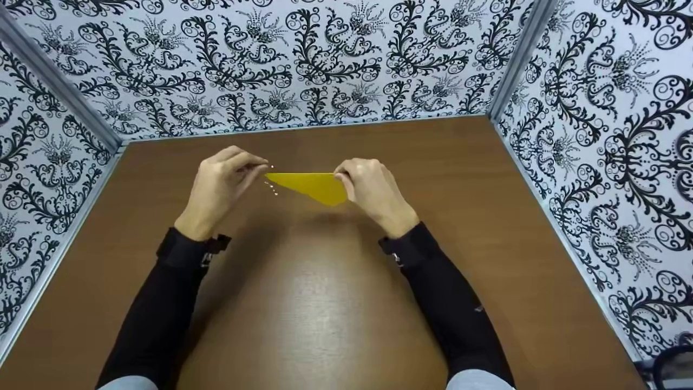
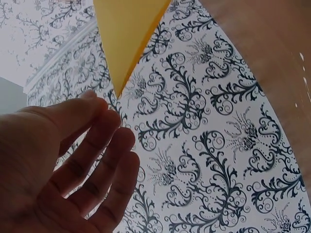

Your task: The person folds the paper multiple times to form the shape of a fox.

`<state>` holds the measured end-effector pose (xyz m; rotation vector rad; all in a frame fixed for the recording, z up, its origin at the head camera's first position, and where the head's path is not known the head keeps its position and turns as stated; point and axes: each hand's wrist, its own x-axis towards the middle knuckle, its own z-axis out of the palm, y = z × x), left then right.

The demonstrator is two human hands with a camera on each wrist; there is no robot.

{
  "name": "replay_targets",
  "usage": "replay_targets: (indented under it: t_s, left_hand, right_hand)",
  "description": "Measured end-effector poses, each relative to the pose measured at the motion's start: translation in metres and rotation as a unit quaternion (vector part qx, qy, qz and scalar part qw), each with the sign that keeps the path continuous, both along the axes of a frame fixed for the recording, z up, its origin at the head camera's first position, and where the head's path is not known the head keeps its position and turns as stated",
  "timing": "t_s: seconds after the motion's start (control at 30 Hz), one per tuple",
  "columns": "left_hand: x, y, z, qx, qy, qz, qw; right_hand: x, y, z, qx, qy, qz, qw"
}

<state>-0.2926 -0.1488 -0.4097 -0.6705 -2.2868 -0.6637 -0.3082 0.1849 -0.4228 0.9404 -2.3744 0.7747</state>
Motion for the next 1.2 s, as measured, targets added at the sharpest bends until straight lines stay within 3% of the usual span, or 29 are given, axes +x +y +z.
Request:
replay_targets:
  t_s: [0.33, 0.53, 0.87, 1.07, 1.2]
  left_hand:
    - [0.004, 0.019, -0.011, -0.043, 0.005, -0.025, 0.9987]
    - [0.004, 0.024, -0.016, -0.061, -0.019, -0.027, 0.9976]
    - [0.0, 0.024, -0.02, -0.032, -0.126, -0.03, 0.9911]
    - [-0.005, 0.021, -0.024, -0.015, -0.215, -0.007, 0.9765]
    - [-0.008, 0.02, -0.031, -0.013, -0.254, 0.009, 0.9671]
  right_hand:
    - [0.006, -0.005, 0.002, -0.012, -0.048, 0.02, 0.9986]
    - [0.008, -0.008, 0.002, -0.015, -0.084, 0.031, 0.9959]
    - [0.004, -0.01, -0.005, -0.005, -0.16, 0.025, 0.9868]
    - [-0.004, -0.007, -0.011, 0.009, -0.195, 0.004, 0.9807]
    - [-0.01, -0.002, -0.017, 0.023, -0.213, -0.01, 0.9767]
